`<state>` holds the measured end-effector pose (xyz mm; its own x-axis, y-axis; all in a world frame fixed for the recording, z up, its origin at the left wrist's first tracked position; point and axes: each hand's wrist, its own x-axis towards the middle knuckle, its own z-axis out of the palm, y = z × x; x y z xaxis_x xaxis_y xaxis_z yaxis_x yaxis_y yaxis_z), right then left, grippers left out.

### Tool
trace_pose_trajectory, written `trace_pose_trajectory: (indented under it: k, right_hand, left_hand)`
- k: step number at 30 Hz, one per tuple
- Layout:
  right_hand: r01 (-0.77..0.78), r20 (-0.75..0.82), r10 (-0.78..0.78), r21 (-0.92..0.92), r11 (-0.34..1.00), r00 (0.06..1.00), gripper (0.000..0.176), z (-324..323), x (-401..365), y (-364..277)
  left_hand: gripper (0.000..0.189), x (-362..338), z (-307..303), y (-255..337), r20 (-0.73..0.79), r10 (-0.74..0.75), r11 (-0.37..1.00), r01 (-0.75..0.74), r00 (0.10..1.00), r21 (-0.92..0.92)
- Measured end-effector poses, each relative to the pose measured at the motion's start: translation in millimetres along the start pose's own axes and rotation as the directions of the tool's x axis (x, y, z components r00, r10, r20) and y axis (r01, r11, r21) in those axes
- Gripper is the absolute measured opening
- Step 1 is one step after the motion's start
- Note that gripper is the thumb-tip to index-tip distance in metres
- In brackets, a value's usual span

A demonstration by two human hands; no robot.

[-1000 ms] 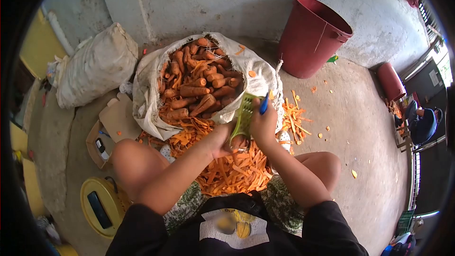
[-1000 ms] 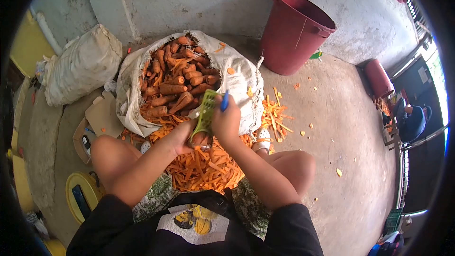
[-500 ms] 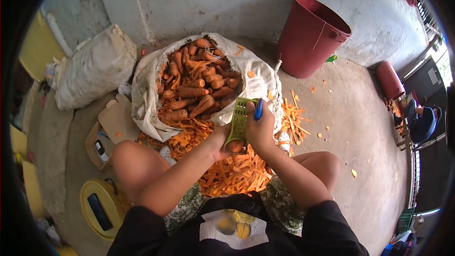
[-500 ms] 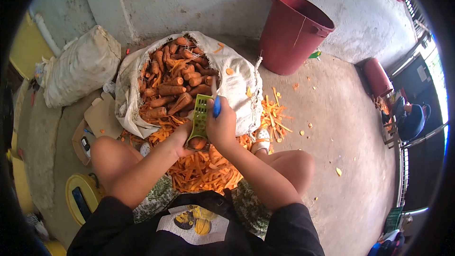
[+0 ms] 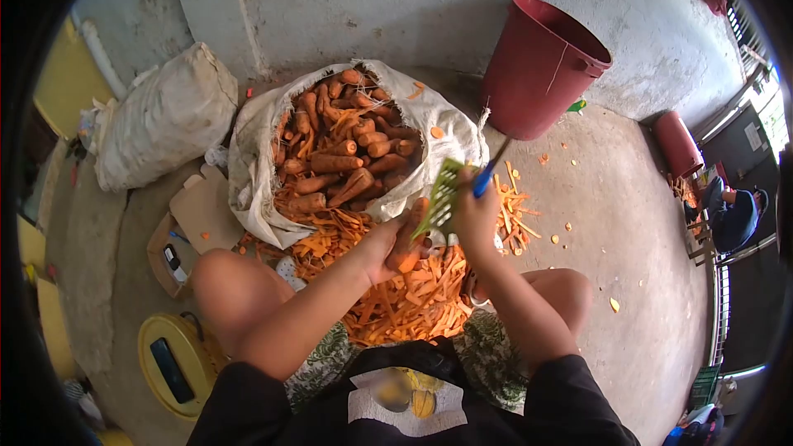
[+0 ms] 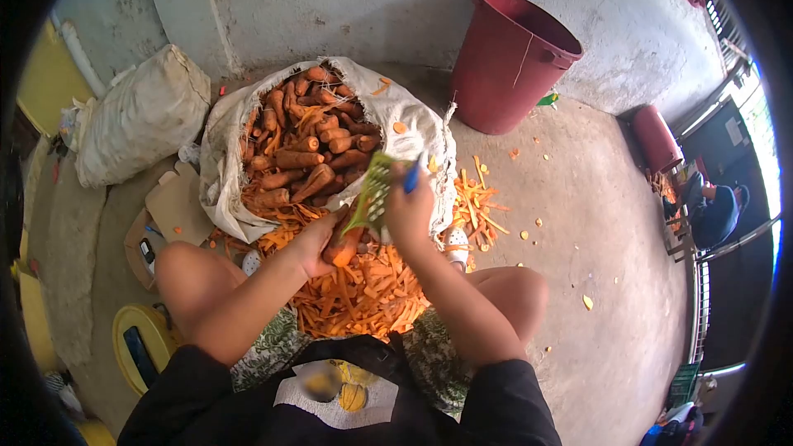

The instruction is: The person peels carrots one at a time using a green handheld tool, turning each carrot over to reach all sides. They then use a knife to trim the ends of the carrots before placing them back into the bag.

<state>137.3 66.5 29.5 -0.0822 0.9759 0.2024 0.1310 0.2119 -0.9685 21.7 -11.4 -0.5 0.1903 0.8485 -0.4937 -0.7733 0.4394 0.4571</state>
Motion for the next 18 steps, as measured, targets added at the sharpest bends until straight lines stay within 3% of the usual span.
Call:
trace_pose_trajectory:
  k: [3, 5, 7, 8, 10, 11, 13, 14, 16, 17, 18]
  right_hand:
    - [0.126, 0.11, -0.101, -0.255, 0.959, 0.989, 0.023, 10, -25, -9]
    - [0.121, 0.106, -0.097, -0.242, 0.963, 0.99, 0.023, 12, -21, -1]
    - [0.164, 0.055, -0.155, -0.324, 0.932, 0.986, 0.022, 12, -15, 5]
    - [0.119, -0.037, -0.139, -0.339, 0.933, 0.99, 0.023, 9, -2, 19]
    - [0.047, -0.213, -0.121, -0.321, 0.946, 0.969, 0.026, -13, 47, 56]
    - [0.021, -0.294, -0.11, -0.29, 0.957, 0.949, 0.028, -31, 70, 67]
    - [-0.106, -0.438, 0.024, -0.164, 0.981, 0.899, 0.027, -50, 91, 61]
    - [-0.106, -0.44, 0.024, -0.163, 0.981, 0.898, 0.027, -50, 88, 59]
    - [-0.082, -0.282, 0.077, -0.006, 0.997, 0.956, 0.024, -40, 64, 24]
    - [-0.037, -0.15, 0.048, 0.076, 0.996, 0.988, 0.023, -31, 47, 15]
    - [-0.1, -0.098, 0.106, 0.067, 0.993, 0.989, 0.024, -17, 29, 8]
  left_hand:
    - [0.03, 4, -9, -6, -0.011, -0.024, 0.999, 0.024, 1.0, 0.033]
    - [0.03, 11, -18, -12, 0.008, -0.037, 0.999, 0.037, 0.999, 0.002]
    - [0.032, 15, -22, -10, 0.106, -0.056, 0.99, 0.041, 0.993, 0.136]
    - [0.032, 10, -19, -10, 0.106, -0.057, 0.99, 0.043, 0.993, 0.136]
    - [0.034, -15, 6, -5, 0.109, -0.197, 0.955, 0.165, 0.974, 0.248]
    - [0.036, -15, 4, -9, 0.211, -0.257, 0.938, 0.19, 0.943, 0.29]
    - [0.038, -29, 26, -6, 0.131, -0.242, 0.965, 0.225, 0.961, 0.136]
    - [0.039, -27, 22, -4, 0.129, -0.172, 0.979, 0.154, 0.977, 0.133]
    - [0.04, -12, 3, 1, 0.095, -0.07, 0.985, 0.054, 0.993, 0.161]
    - [0.037, 1, -15, 1, 0.165, -0.124, 0.992, 0.123, 0.978, 0.019]
    - [0.035, -2, -9, 3, 0.116, -0.11, 0.994, 0.11, 0.987, 0.006]
